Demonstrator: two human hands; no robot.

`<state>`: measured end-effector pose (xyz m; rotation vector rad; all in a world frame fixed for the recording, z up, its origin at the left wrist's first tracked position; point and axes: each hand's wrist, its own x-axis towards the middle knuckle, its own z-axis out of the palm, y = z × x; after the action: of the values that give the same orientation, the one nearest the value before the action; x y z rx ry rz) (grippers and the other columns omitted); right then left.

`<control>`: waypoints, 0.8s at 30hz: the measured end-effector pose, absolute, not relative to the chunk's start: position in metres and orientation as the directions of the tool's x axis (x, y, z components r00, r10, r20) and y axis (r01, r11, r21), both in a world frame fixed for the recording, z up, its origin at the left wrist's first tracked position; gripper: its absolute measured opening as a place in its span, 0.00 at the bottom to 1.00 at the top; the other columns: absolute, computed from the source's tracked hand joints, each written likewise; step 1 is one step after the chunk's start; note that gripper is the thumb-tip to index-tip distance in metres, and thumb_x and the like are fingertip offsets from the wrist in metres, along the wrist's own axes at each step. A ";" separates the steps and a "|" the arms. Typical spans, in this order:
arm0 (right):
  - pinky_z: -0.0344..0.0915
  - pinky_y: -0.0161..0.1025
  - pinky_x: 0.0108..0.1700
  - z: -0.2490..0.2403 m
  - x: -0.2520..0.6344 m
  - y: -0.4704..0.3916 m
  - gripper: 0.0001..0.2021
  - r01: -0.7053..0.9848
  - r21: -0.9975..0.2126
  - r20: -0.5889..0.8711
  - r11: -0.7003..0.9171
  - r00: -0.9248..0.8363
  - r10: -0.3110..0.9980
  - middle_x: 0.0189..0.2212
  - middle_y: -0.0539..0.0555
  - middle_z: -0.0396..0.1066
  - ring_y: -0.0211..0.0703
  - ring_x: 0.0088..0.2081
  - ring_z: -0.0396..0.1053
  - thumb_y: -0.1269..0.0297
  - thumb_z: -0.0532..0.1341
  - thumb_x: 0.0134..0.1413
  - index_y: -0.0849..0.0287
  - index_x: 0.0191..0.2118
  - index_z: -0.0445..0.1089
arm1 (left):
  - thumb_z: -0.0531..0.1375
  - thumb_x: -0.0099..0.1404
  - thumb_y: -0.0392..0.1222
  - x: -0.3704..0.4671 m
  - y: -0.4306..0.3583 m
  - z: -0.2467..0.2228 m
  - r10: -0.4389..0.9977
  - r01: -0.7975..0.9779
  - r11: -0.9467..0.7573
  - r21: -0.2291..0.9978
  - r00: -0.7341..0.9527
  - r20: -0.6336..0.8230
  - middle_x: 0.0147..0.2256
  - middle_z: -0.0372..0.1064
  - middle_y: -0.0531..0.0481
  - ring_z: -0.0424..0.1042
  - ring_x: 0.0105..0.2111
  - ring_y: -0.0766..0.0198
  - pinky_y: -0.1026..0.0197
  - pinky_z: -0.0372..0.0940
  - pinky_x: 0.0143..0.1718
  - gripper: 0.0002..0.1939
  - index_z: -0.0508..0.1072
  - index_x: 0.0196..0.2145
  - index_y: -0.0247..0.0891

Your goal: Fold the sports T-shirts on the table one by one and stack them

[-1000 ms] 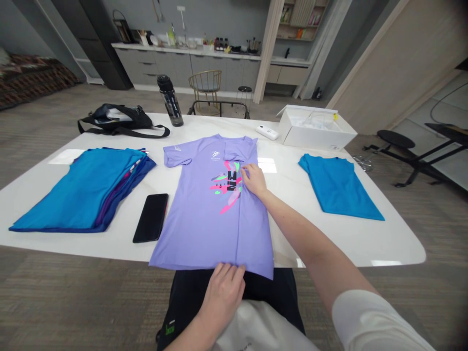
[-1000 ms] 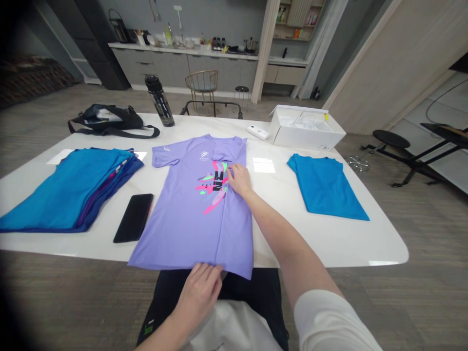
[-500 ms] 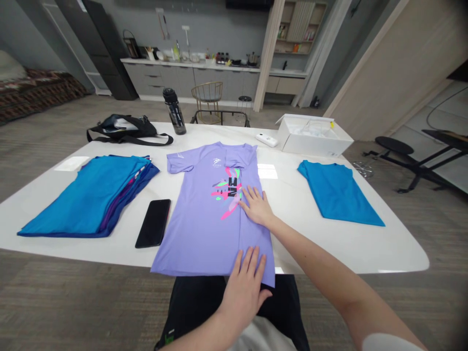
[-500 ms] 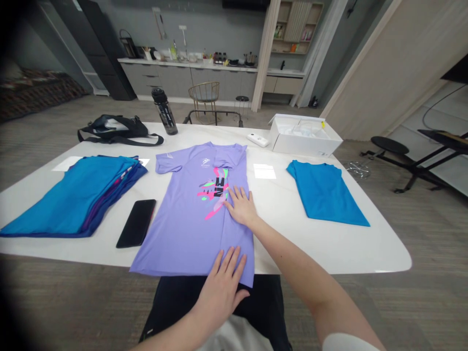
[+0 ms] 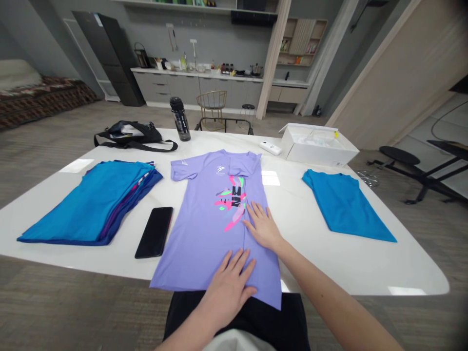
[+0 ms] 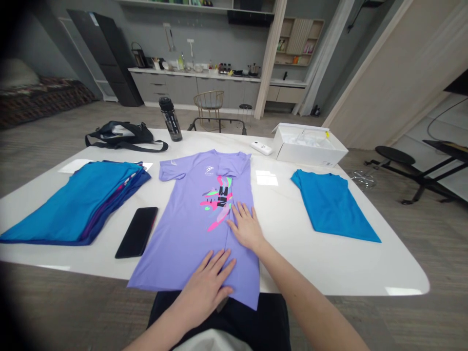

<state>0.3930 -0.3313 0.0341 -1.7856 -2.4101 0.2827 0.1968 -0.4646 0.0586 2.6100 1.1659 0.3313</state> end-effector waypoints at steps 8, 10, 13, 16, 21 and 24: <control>0.38 0.65 0.70 0.052 0.366 -0.312 0.29 0.872 -0.311 0.100 0.377 -0.364 0.926 0.72 0.62 0.49 0.57 0.72 0.44 0.48 0.52 0.69 0.55 0.69 0.59 | 0.52 0.74 0.40 0.137 -0.450 0.048 0.904 0.811 -0.421 0.405 0.340 0.259 0.64 0.63 0.44 0.65 0.62 0.54 0.44 0.64 0.63 0.21 0.65 0.63 0.45; 0.46 0.58 0.69 0.058 0.341 -0.286 0.25 0.812 -0.392 0.189 0.432 -0.388 0.902 0.69 0.64 0.56 0.56 0.70 0.51 0.53 0.56 0.67 0.58 0.64 0.66 | 0.52 0.74 0.39 0.122 -0.445 0.048 0.931 0.837 -0.333 0.434 0.220 0.290 0.60 0.67 0.43 0.69 0.58 0.54 0.46 0.68 0.59 0.19 0.68 0.59 0.44; 0.57 0.47 0.66 0.067 0.281 -0.232 0.17 0.665 -0.550 0.283 0.505 -0.420 0.862 0.60 0.64 0.67 0.50 0.63 0.63 0.59 0.60 0.64 0.61 0.54 0.73 | 0.51 0.73 0.37 0.109 -0.423 0.058 0.943 0.870 -0.244 0.429 0.110 0.313 0.58 0.67 0.42 0.69 0.57 0.53 0.47 0.68 0.57 0.17 0.69 0.57 0.41; 0.63 0.44 0.60 0.075 0.209 -0.174 0.13 0.552 -0.713 0.200 0.432 -0.430 0.880 0.50 0.58 0.76 0.46 0.53 0.72 0.62 0.61 0.63 0.58 0.50 0.75 | 0.50 0.73 0.35 0.101 -0.381 0.076 0.960 0.916 -0.127 0.380 0.016 0.280 0.59 0.66 0.39 0.68 0.57 0.53 0.49 0.66 0.58 0.18 0.68 0.57 0.38; 0.67 0.39 0.54 0.079 0.108 -0.100 0.13 0.603 -0.744 0.035 0.289 -0.396 0.918 0.46 0.58 0.78 0.46 0.49 0.75 0.61 0.63 0.61 0.62 0.48 0.75 | 0.47 0.71 0.30 0.078 -0.301 0.090 0.993 0.967 0.071 0.245 -0.090 0.070 0.53 0.68 0.34 0.70 0.52 0.50 0.52 0.68 0.52 0.18 0.70 0.53 0.30; 0.65 0.45 0.56 0.072 0.075 -0.080 0.22 0.668 -0.675 0.028 0.314 -0.402 0.915 0.52 0.64 0.74 0.53 0.54 0.72 0.51 0.65 0.58 0.63 0.51 0.74 | 0.46 0.69 0.26 0.067 -0.270 0.087 0.991 0.966 0.132 0.222 -0.128 -0.031 0.49 0.69 0.35 0.71 0.49 0.52 0.54 0.69 0.48 0.19 0.72 0.50 0.29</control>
<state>0.0746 -0.0798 0.0717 -1.4058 -2.1788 0.8240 0.0670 -0.2699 0.0873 1.9523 2.2283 0.2198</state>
